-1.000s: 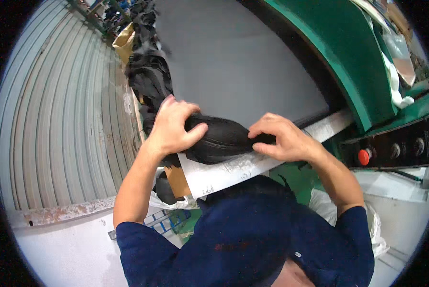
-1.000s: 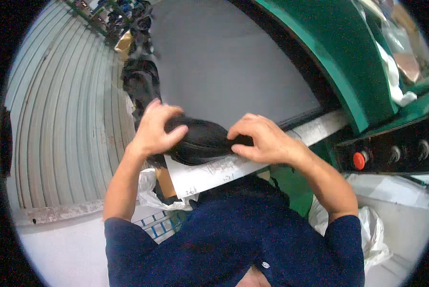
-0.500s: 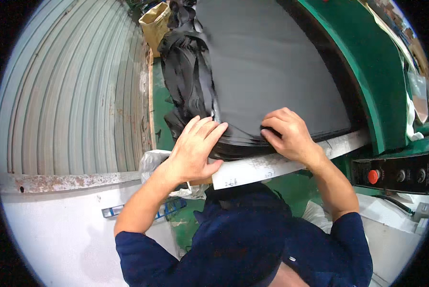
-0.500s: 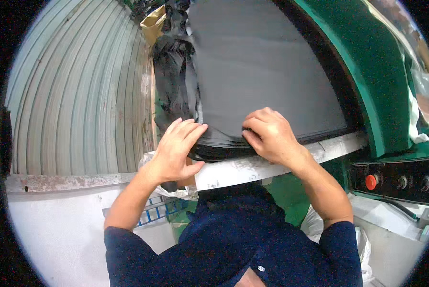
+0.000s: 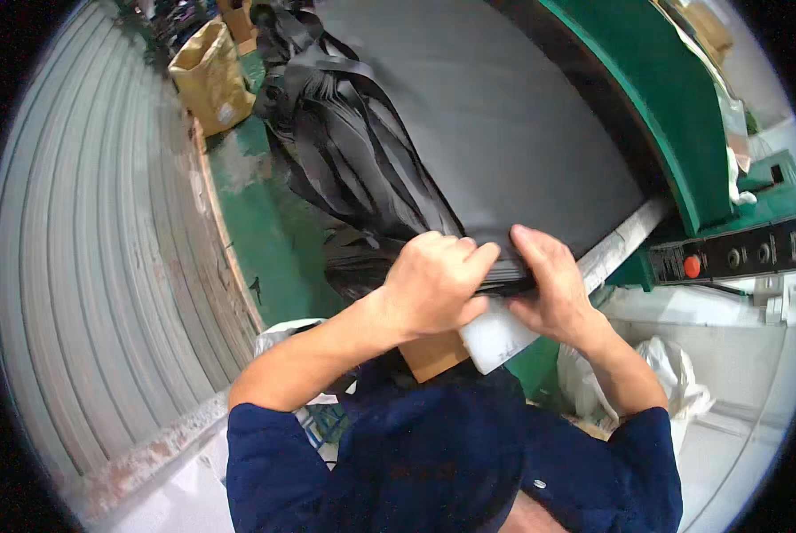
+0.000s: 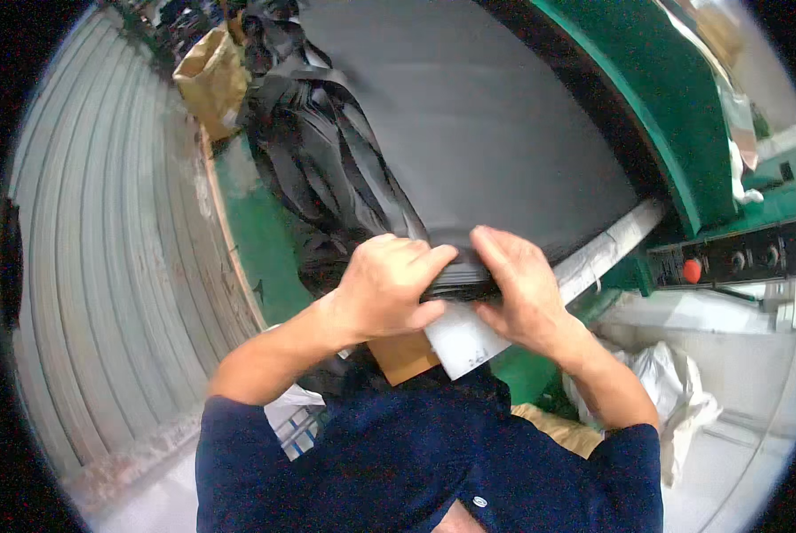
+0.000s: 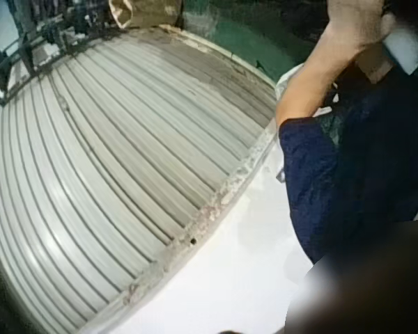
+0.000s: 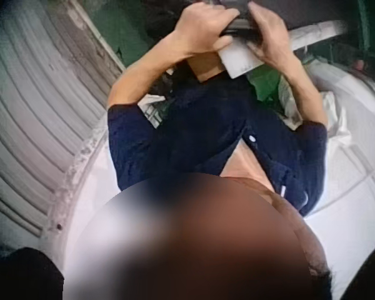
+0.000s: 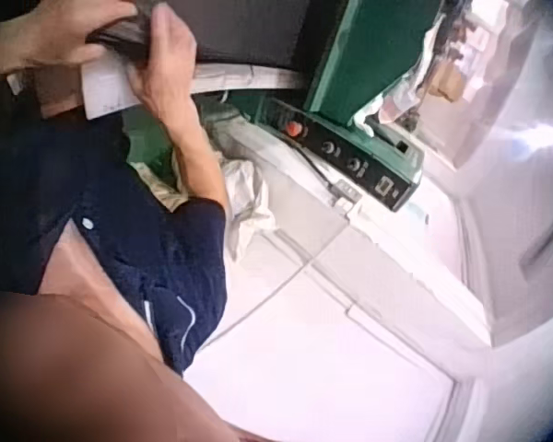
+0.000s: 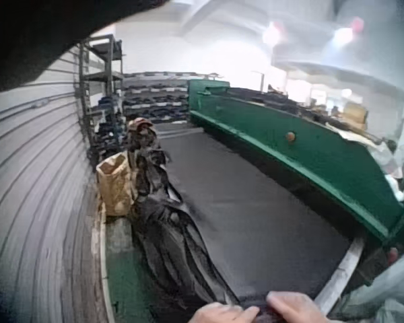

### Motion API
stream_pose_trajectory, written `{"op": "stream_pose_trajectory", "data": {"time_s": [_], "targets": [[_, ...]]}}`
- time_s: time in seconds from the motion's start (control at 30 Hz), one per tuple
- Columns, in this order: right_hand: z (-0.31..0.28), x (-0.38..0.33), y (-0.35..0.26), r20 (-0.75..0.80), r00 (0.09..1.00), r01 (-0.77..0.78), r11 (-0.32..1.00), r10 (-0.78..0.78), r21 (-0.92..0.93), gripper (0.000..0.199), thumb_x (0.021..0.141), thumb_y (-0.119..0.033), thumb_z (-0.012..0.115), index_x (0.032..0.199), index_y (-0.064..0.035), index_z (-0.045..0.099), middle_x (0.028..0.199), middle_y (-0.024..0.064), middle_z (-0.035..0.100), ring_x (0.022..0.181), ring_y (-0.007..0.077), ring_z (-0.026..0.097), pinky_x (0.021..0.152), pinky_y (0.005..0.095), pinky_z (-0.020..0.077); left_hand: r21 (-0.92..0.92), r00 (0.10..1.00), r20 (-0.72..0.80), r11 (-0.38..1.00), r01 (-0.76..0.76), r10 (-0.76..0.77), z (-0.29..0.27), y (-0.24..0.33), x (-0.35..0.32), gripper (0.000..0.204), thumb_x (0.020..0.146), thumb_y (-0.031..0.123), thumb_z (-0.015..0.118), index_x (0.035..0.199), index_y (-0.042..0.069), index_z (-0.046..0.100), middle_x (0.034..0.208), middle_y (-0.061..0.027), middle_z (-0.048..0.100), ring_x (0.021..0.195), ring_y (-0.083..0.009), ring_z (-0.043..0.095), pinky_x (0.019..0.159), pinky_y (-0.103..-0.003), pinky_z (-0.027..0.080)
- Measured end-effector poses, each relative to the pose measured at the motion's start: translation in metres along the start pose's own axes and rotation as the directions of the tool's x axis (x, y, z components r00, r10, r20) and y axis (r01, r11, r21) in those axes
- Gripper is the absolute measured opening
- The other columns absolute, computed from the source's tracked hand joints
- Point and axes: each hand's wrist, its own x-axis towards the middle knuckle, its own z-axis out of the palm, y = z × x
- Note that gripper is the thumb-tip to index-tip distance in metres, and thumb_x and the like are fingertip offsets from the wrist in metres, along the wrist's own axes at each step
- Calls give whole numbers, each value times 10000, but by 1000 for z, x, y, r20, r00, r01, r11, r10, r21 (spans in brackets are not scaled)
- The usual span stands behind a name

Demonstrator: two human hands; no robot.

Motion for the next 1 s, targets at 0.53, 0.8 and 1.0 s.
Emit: {"op": "stream_pose_trajectory", "data": {"time_s": [0.53,0.8,1.0], "targets": [[57,-7,12,-589,680,-225,889,437,400,463,747,35,753,1171,-3,571,1154,81,614,1051,180,590,947,296,463,-252,994,21,963,-97,106,-20,1,-8,477,784,127,727,1202,-26,554,1226,-249,596,1159,-395,577,1044,-472,443],[57,0,5,-612,653,-235,888,446,396,442,762,41,736,1168,-2,565,1174,95,610,1080,181,579,958,288,452,-204,998,19,977,-54,59,-29,-20,10,259,867,93,647,1107,0,616,1116,-186,650,1084,-353,615,997,-457,464],[62,2,5,-637,589,-288,866,497,409,469,743,26,775,1156,-1,555,1172,121,608,1087,213,592,961,309,464,9,979,191,998,-68,65,-26,-107,32,168,866,83,564,975,-21,636,908,-198,647,855,-372,607,748,-482,469]]}}
